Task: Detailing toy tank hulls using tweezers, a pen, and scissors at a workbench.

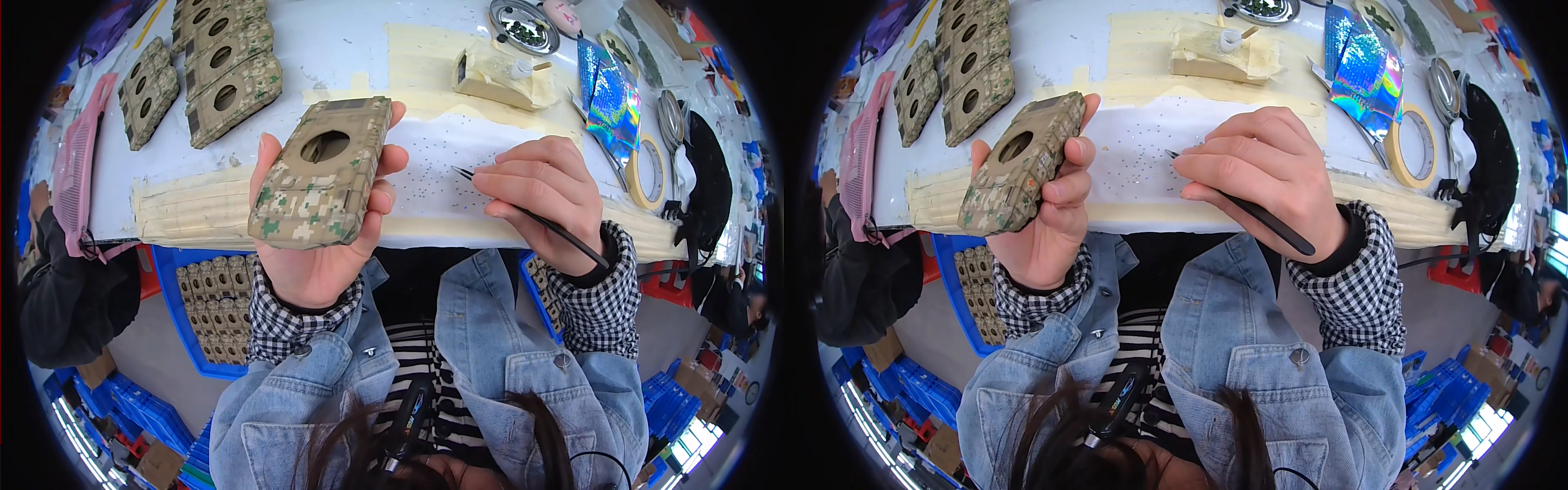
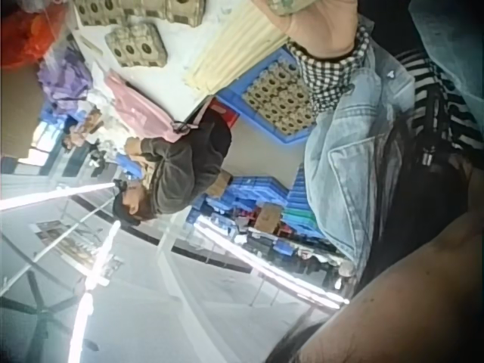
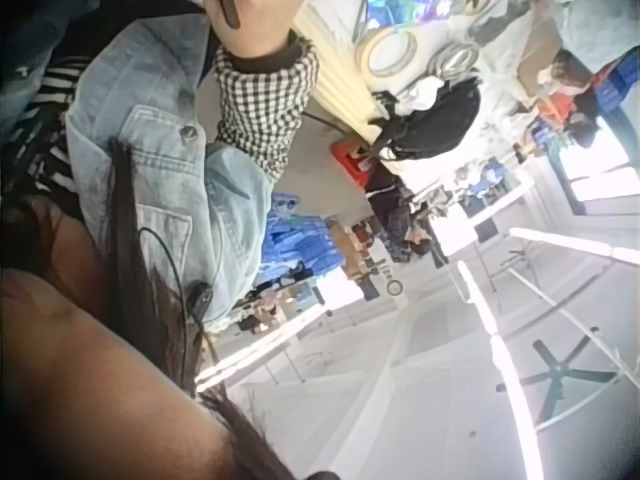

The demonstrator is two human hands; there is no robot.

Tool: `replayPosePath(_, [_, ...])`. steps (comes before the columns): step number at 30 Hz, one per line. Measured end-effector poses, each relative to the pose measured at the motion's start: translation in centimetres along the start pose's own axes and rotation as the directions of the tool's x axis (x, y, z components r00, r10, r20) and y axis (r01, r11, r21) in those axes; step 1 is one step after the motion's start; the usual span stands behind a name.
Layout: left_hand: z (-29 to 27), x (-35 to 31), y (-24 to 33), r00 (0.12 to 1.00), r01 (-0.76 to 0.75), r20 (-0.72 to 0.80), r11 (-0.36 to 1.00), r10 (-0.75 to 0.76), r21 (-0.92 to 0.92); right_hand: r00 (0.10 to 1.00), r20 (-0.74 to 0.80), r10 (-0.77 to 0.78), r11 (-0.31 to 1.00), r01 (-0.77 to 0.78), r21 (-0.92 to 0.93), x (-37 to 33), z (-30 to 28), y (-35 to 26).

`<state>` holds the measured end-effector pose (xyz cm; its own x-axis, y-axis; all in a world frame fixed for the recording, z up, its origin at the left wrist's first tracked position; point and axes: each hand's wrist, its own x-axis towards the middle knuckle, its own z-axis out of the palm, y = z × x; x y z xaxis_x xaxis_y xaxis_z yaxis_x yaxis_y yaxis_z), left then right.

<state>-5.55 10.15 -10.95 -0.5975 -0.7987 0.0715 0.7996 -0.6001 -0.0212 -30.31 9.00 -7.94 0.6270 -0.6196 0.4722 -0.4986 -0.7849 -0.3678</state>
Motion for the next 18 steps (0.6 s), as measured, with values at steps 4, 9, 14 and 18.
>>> replayPosePath(4, [-0.01,0.01,0.0,1.0,-0.003,0.002,1.0,0.003,0.0,1.0,-0.001,0.004,1.0,-0.004,0.004,0.05,0.02,-0.01])
replayPosePath(9, [-0.07,-0.02,0.05,1.0,-0.005,-0.003,1.0,0.005,-0.004,1.0,-0.001,0.005,1.0,-0.005,0.002,0.05,0.07,0.02])
replayPosePath(14, [-0.11,-0.09,0.08,1.0,-0.001,-0.002,1.0,0.001,-0.015,1.0,-0.007,-0.003,1.0,0.003,0.003,0.01,0.1,0.08])
replayPosePath(18, [-0.09,-0.04,0.08,1.0,0.001,0.01,1.0,-0.001,-0.013,1.0,-0.03,0.002,1.0,-0.002,0.014,0.05,-0.06,-0.01])
